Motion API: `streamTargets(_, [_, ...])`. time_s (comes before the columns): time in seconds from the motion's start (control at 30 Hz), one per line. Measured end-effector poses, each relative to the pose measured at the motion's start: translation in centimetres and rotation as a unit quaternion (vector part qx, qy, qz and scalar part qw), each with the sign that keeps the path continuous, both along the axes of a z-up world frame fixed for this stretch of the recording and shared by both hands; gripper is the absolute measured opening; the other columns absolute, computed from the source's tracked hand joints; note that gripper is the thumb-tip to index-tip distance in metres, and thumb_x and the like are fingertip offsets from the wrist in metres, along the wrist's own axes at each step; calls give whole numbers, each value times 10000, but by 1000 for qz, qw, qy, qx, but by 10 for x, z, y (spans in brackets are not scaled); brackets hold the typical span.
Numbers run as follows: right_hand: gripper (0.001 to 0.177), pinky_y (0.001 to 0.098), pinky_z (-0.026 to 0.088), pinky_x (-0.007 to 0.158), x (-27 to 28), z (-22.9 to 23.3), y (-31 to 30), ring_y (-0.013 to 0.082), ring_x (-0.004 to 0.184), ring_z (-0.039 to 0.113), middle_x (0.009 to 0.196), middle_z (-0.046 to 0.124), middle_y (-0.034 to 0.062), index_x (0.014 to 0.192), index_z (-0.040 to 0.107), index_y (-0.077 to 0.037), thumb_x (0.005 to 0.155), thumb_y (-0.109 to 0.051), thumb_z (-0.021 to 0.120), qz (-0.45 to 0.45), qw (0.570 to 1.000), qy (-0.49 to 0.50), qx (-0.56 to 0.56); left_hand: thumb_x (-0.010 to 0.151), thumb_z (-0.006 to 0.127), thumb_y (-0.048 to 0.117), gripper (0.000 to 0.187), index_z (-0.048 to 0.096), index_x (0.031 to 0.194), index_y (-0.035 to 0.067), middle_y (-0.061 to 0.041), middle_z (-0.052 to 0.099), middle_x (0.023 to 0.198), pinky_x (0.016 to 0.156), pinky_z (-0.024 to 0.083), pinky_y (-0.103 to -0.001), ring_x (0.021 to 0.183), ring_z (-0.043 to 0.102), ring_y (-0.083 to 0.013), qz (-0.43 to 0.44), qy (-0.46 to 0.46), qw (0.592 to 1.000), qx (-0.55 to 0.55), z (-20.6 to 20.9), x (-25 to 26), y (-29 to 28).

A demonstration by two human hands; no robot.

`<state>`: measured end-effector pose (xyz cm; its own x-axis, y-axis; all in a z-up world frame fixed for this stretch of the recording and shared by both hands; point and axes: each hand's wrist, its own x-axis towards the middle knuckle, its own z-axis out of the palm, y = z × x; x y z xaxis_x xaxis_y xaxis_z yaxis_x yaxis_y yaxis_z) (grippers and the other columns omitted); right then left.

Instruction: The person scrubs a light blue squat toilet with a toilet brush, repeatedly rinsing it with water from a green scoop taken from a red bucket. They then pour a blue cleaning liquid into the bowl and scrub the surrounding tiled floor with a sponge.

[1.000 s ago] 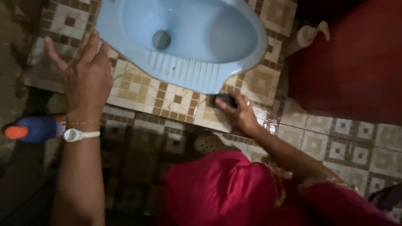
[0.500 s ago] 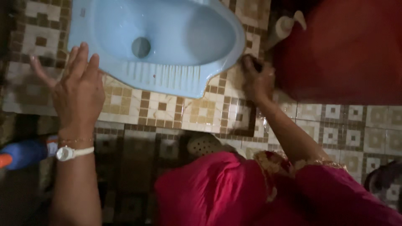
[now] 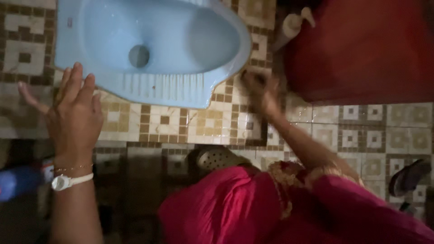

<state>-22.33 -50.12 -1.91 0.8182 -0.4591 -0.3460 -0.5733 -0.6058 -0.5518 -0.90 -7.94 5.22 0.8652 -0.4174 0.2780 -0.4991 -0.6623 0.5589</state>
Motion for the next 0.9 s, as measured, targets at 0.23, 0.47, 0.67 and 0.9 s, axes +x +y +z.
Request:
streamTargets(0.23, [612, 509, 619, 862, 30, 22, -37, 293, 1286, 622, 1442, 607, 174, 1441, 533, -29, 994, -447, 538, -141, 936, -97, 308, 1044, 568, 229, 298, 632, 1318, 131, -34, 482, 1573, 1208, -58, -840, 1479, 419, -217, -1, -8, 1000, 17, 7, 0, 6])
streamTargets(0.47, [276, 446, 600, 928, -27, 5, 1, 370, 1103, 692, 1340, 641, 181, 1224, 726, -263, 1042, -262, 519, 293, 866, -249, -319, 1088, 587, 220, 247, 625, 1327, 170, -22, 507, 1578, 1219, -64, -810, 1462, 453, -216, 18, -12, 998, 52, -6, -3, 15])
streamTargets(0.67, [673, 409, 575, 718, -19, 28, 5, 229, 875, 641, 1259, 654, 188, 1332, 586, -75, 893, -582, 643, -103, 957, -58, 264, 1074, 584, 249, 286, 641, 1350, 201, -11, 481, 1571, 1188, -76, -859, 1498, 408, -207, 10, 12, 1000, 18, 5, -5, 14])
streamTargets(0.9, [890, 487, 586, 877, -46, 33, 7, 306, 1182, 605, 1422, 510, 180, 1464, 421, -121, 815, -669, 686, -139, 926, 4, 350, 1050, 612, 203, 284, 660, 1325, 153, -23, 502, 1585, 1178, -79, -855, 1500, 434, -246, 22, 10, 999, 39, 18, -11, 14])
